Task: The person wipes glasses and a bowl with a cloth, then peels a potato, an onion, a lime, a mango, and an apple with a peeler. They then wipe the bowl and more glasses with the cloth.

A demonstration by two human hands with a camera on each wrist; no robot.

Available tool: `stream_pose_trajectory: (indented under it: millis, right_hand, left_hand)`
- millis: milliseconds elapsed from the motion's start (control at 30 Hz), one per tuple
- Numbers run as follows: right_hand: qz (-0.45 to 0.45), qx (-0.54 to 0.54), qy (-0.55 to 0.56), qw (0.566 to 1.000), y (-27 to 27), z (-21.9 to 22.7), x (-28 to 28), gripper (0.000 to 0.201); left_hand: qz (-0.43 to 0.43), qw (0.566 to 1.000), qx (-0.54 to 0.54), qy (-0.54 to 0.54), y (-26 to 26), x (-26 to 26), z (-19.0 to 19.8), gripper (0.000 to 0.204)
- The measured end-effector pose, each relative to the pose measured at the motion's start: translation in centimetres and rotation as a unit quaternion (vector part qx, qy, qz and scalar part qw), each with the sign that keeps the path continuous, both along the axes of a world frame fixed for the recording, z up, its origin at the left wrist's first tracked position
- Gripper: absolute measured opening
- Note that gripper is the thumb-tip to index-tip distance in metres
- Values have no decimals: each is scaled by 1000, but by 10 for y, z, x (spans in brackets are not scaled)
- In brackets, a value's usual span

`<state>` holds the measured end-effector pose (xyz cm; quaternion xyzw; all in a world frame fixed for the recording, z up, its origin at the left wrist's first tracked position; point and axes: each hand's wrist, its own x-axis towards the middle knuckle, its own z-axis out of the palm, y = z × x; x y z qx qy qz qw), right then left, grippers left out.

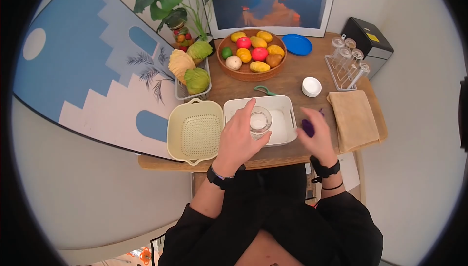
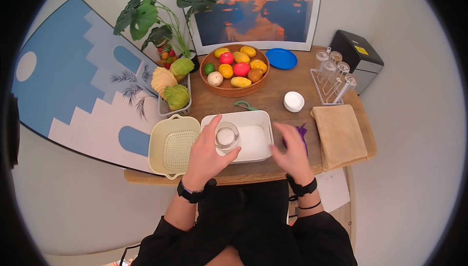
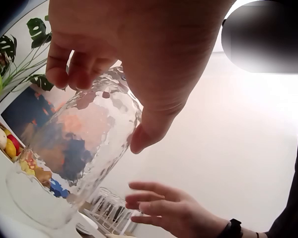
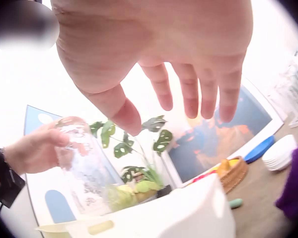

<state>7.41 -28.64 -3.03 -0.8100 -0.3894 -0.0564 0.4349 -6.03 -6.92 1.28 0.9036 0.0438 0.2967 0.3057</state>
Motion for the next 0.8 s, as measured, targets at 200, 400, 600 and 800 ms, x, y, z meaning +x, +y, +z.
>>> stream_pose_trajectory:
  millis: [200, 400, 600, 800]
  right_hand:
    - [88, 46, -103, 990, 57, 28, -44, 72]
    - [91, 6, -145, 985, 55, 41, -23, 70]
    - [-148, 72, -247, 955, 5, 48, 103, 72]
    - [-363, 16, -191, 912, -54, 46, 230, 81]
  left_hand:
    - [-35, 999, 34, -24, -18, 9, 1, 87]
    - [-59, 981, -175, 56, -21, -1, 9, 85]
    - [-32, 989, -135, 48, 5, -13, -16, 85]
    - [-14, 982, -164, 94, 3, -21, -26, 85]
